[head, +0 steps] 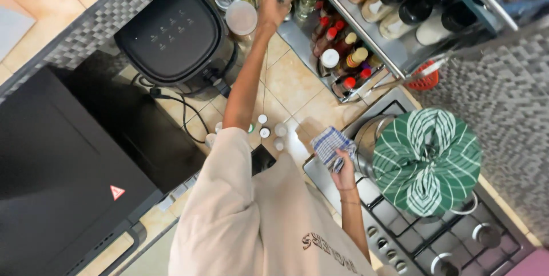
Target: The recorder cleans and organizes various bottles and food containers on a kitchen counter.
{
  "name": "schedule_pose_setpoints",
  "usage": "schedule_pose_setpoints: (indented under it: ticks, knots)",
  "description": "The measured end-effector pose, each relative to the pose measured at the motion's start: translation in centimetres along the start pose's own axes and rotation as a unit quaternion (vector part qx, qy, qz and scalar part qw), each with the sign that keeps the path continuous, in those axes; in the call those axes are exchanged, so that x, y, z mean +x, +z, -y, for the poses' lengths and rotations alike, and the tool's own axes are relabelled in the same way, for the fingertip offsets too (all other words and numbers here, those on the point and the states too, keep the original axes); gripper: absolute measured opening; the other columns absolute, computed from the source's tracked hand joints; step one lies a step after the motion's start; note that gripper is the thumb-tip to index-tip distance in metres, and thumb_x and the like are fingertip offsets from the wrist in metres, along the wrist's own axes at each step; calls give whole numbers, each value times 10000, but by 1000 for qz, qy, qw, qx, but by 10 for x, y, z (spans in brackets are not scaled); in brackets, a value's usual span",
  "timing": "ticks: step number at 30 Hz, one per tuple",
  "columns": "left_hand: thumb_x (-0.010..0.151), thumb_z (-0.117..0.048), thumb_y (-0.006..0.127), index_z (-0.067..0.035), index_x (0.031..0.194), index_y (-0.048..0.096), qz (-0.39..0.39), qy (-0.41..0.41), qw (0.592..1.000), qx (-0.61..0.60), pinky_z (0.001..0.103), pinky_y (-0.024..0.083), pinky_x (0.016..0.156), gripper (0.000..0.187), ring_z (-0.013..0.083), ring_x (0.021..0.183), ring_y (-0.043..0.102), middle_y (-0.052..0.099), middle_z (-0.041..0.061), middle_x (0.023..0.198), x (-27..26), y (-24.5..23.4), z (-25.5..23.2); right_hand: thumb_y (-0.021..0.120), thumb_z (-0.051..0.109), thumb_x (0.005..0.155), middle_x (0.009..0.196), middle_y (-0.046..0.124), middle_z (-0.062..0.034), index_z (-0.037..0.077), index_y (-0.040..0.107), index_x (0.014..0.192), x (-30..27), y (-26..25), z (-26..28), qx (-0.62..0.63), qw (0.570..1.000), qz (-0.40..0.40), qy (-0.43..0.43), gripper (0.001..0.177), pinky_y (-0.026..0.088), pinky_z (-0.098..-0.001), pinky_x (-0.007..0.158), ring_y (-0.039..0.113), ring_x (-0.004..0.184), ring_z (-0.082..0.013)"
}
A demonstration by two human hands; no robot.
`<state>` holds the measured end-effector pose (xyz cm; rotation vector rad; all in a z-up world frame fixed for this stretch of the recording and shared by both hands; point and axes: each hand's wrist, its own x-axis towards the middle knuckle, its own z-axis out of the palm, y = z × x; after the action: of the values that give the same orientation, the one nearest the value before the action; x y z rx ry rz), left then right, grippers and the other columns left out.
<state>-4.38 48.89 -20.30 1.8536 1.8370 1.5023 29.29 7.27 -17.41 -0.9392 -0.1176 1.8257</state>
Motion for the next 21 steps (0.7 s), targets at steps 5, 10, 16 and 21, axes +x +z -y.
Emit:
schedule_pose_setpoints:
  ticks: [5, 10, 16, 21]
  knots:
    - [829, -264, 892, -22, 1088, 633, 41, -91, 993, -67, 411, 525, 687, 439, 312, 774, 661, 694, 171, 879, -9, -73, -66, 648, 145, 936, 1292, 662, -127, 16, 552, 1349, 24, -29, 3, -6, 999, 33, -25, 443, 492, -499, 1080, 649, 1185, -308]
    - [846, -238, 895, -26, 996, 660, 29, 20, 989, -147, 290, 446, 572, 350, 94, 636, 538, 605, 48, 759, -43, -134, -121, 662, 173, 935, 1321, 657, -90, 45, 556, 1364, 31, 9, 27, -37, 995, 70, -67, 460, 507, -482, 1102, 639, 1222, -263]
    - [971, -172, 788, -5, 1114, 660, 68, 90, 949, -294, 307, 370, 618, 255, 91, 709, 405, 478, -1, 773, -76, -181, -176, 561, 442, 1029, 1490, 588, -90, 59, 486, 1499, 14, 88, 65, -49, 963, 208, -161, 611, 447, -523, 1190, 566, 1385, -288]
    - [985, -292, 792, -47, 951, 689, 58, 40, 958, -277, 282, 450, 632, 268, 52, 722, 540, 622, -54, 792, -94, -197, -177, 526, 511, 1018, 1418, 635, -101, 70, 553, 1442, 18, 118, 68, -29, 951, 248, -185, 612, 488, -570, 1164, 609, 1326, -314]
